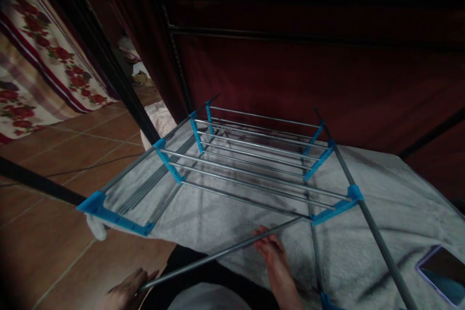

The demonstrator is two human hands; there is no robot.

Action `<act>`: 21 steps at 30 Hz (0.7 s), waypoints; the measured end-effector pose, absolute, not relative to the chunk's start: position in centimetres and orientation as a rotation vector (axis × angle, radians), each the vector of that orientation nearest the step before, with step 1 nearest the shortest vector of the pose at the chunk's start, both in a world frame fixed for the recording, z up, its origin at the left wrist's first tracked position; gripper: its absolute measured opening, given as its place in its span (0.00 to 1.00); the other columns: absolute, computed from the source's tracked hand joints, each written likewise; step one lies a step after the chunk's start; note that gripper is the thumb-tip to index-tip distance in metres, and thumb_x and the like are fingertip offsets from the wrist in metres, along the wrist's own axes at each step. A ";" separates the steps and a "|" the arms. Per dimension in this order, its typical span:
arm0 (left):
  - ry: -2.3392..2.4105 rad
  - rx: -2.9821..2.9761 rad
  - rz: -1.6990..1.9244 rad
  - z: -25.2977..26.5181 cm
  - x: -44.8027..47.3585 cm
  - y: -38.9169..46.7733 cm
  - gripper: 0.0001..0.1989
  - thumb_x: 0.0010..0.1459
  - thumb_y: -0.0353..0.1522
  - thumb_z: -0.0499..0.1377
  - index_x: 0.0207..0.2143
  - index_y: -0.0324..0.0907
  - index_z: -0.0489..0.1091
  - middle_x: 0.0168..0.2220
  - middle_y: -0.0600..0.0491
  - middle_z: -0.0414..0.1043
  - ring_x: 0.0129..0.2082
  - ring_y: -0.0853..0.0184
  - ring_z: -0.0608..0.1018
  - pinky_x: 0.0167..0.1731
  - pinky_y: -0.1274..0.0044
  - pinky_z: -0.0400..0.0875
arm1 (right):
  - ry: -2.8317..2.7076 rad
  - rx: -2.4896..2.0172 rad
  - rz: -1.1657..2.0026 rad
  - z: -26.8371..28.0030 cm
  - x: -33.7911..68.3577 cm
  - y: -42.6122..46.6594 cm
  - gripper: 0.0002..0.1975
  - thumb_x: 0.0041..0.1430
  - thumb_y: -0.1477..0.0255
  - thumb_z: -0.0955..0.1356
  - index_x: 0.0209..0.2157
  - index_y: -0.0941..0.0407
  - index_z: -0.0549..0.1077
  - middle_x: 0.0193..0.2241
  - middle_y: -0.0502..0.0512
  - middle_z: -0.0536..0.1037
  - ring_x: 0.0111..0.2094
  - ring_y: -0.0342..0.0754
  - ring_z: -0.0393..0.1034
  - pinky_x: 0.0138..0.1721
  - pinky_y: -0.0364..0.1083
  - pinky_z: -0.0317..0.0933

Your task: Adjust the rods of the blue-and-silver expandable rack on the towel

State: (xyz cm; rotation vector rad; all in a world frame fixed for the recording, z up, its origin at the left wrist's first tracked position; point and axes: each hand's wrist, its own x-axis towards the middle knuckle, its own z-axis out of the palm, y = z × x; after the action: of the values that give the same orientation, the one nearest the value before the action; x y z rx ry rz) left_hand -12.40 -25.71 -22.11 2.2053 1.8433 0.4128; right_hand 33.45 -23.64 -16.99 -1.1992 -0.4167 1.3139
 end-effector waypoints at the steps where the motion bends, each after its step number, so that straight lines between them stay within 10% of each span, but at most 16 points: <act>1: 1.826 2.239 0.394 -21.9 -12.2 -25.6 0.16 0.67 0.42 0.50 0.33 0.51 0.76 0.32 0.53 0.80 0.31 0.63 0.84 0.32 0.76 0.77 | -0.398 -1.176 1.334 -17.0 33.8 -23.7 0.22 0.46 0.58 0.78 0.43 0.51 0.80 0.49 0.58 0.82 0.54 0.59 0.75 0.58 0.61 0.67; 21: 1.411 2.709 0.178 -12.5 4.3 -12.6 0.14 0.70 0.27 0.48 0.48 0.44 0.73 0.42 0.49 0.75 0.43 0.62 0.76 0.52 0.68 0.68 | -0.231 -1.277 1.278 -20.6 39.9 -22.2 0.13 0.52 0.57 0.74 0.36 0.49 0.78 0.41 0.53 0.82 0.48 0.54 0.77 0.55 0.59 0.72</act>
State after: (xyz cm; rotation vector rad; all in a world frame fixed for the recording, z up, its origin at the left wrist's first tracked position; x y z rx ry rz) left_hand 4.29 -12.63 -12.45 2.7093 1.4111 0.1776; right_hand 39.93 -22.25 -20.61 -1.2773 -0.2312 1.2778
